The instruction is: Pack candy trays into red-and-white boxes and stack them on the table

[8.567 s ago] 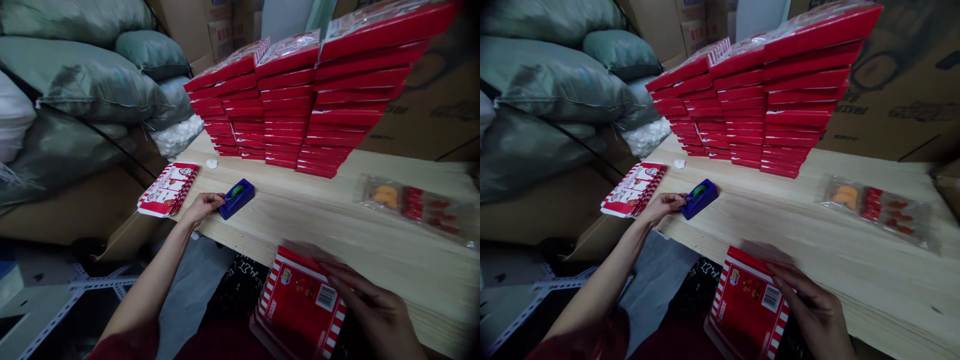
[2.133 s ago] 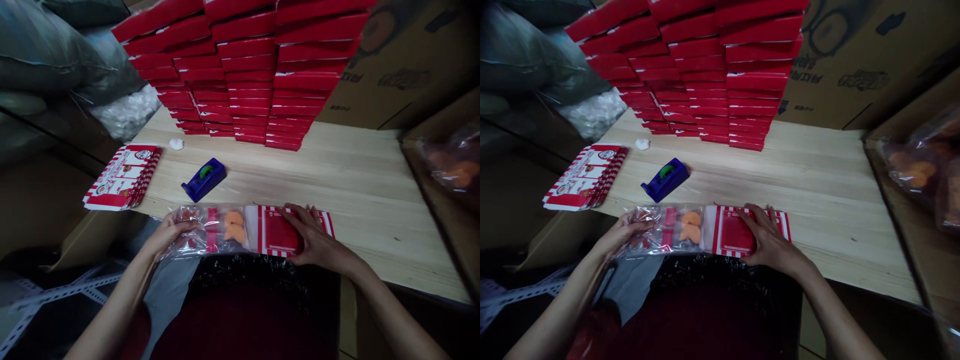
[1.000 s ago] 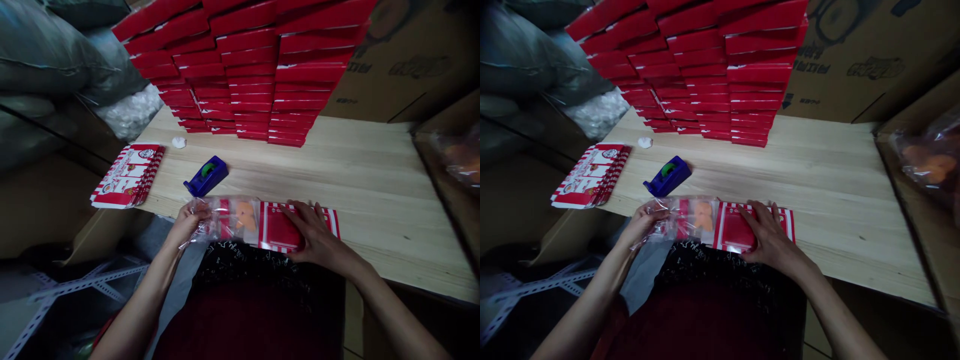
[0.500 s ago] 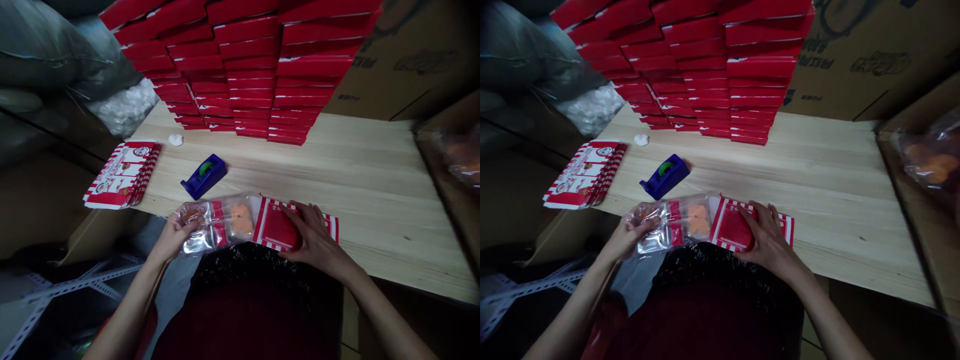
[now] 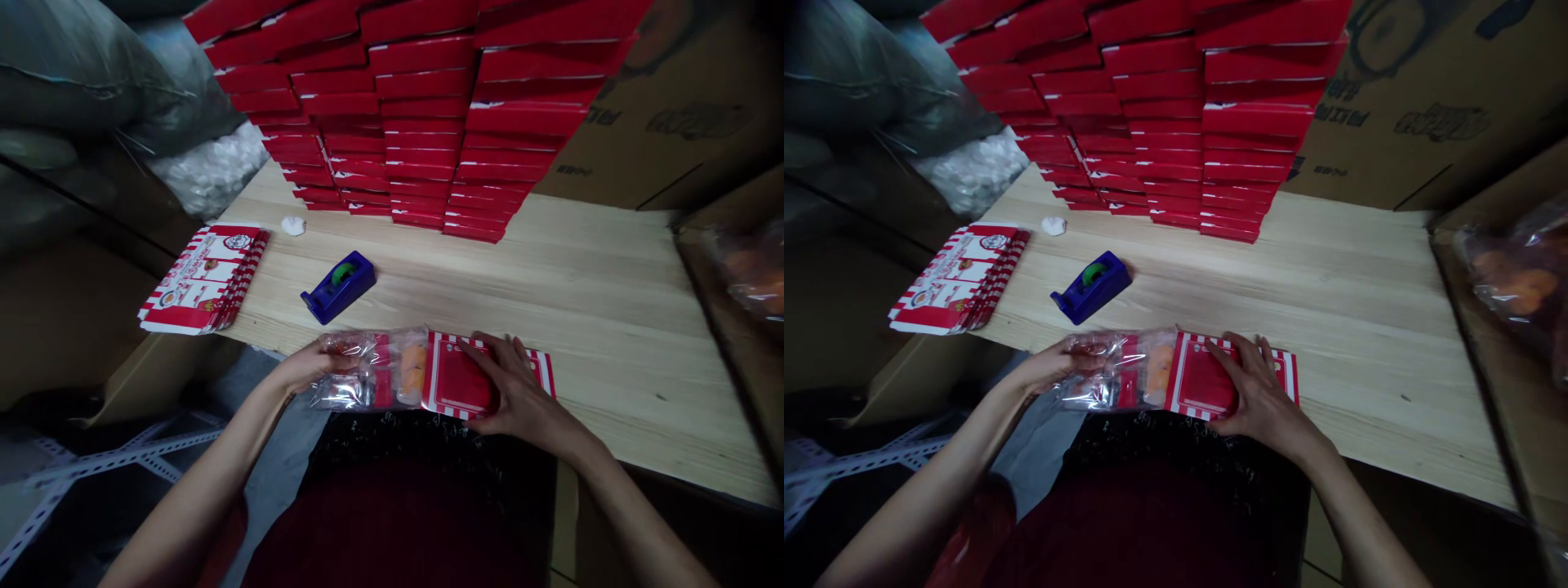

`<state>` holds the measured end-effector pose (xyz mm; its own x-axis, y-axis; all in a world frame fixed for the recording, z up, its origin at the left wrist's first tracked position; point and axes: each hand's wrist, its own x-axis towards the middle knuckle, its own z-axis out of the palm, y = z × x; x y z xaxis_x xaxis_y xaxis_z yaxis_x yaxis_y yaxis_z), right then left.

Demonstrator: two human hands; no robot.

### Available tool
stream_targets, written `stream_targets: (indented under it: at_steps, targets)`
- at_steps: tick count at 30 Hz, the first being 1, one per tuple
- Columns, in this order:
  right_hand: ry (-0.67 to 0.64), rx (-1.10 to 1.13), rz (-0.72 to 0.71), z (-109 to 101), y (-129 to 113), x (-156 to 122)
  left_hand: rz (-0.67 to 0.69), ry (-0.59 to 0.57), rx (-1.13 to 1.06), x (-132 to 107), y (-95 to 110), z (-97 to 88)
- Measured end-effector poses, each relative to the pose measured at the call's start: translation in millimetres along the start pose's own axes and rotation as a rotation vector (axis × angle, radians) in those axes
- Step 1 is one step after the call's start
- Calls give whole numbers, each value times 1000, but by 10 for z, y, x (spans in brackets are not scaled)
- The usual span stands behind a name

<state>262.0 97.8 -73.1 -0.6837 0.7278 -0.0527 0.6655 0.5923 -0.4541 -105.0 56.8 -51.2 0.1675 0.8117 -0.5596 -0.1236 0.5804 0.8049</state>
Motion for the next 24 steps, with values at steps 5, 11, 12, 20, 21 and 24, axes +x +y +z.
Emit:
stream_targets:
  at_steps: [5,11,12,20,21,24]
  targets:
    - [-8,-15,1,-15,-52,-8,4,-33,46,-33,-10,-19]
    - [-19,-19,4,-20,-33,1,176,42,144,39,104,27]
    - [-16,-20,4,-24,-32,4,214,48,147,67,123,22]
    - [-7,-10,-17,-11,-26,15,79,-125,105,245,233,61]
    - [-20,-5,-24,-8,-29,19,70,-126,91,280,221,120]
    - [-13,0,-13,-6,-45,34,114,-20,-8,432,94,357]
